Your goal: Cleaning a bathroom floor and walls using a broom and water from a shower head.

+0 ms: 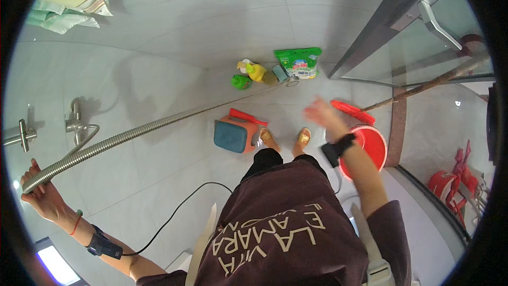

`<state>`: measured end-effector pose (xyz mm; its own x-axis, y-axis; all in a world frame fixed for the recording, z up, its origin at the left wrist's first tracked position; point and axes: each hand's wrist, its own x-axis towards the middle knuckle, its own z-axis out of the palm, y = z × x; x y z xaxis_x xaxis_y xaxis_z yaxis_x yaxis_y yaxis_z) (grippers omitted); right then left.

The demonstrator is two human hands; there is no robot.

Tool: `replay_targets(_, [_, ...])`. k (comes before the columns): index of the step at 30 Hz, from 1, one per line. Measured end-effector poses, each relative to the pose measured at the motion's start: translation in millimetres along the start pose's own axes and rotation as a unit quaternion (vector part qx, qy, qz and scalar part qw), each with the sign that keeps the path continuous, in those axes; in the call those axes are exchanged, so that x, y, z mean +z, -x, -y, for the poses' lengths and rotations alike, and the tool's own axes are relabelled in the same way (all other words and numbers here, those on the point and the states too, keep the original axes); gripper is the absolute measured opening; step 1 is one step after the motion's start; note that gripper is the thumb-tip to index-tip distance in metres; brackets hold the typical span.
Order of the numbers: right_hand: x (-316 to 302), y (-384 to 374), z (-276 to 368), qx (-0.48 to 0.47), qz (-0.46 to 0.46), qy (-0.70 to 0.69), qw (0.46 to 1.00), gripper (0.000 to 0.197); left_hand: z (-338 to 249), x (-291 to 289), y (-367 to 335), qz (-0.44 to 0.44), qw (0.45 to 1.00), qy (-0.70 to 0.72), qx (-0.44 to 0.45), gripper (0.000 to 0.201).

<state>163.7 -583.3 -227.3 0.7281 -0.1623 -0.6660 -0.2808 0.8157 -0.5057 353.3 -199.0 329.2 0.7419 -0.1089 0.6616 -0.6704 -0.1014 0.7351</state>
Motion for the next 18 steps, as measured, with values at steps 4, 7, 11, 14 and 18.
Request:
replay_targets(4, [147.6, -42.3, -19.0, 0.3, 0.092, -0.408, 0.857, 0.07, -9.4, -29.7, 2.6, 0.084, 0.995, -0.002, -0.045, 0.037])
replay_targets(7, [170.2, -88.9, -8.4, 0.097, 0.081, -0.547, 0.828, 0.04, -27.6, -52.5, 9.6, 0.132, 0.988, -0.062, -0.044, 0.038])
replay_targets(11, [153.3, -98.7, 33.8, 0.052, -0.034, -0.468, 0.882, 0.019, -11.4, -104.4, 35.9, 0.182, 0.952, -0.233, -0.075, 0.041])
replay_targets(14, [103.9, -83.9, 41.8, 0.155, 0.07, -0.205, 0.964, 0.011, 45.8, -113.3, 72.1, 0.196, 0.844, -0.398, -0.3, 0.035])
replay_targets(18, [114.4, -31.7, 32.1, 0.198, 0.13, 0.039, 0.971, 0.016, 149.1, -73.8, 148.1, 0.484, 0.645, -0.585, -0.089, 0.019])
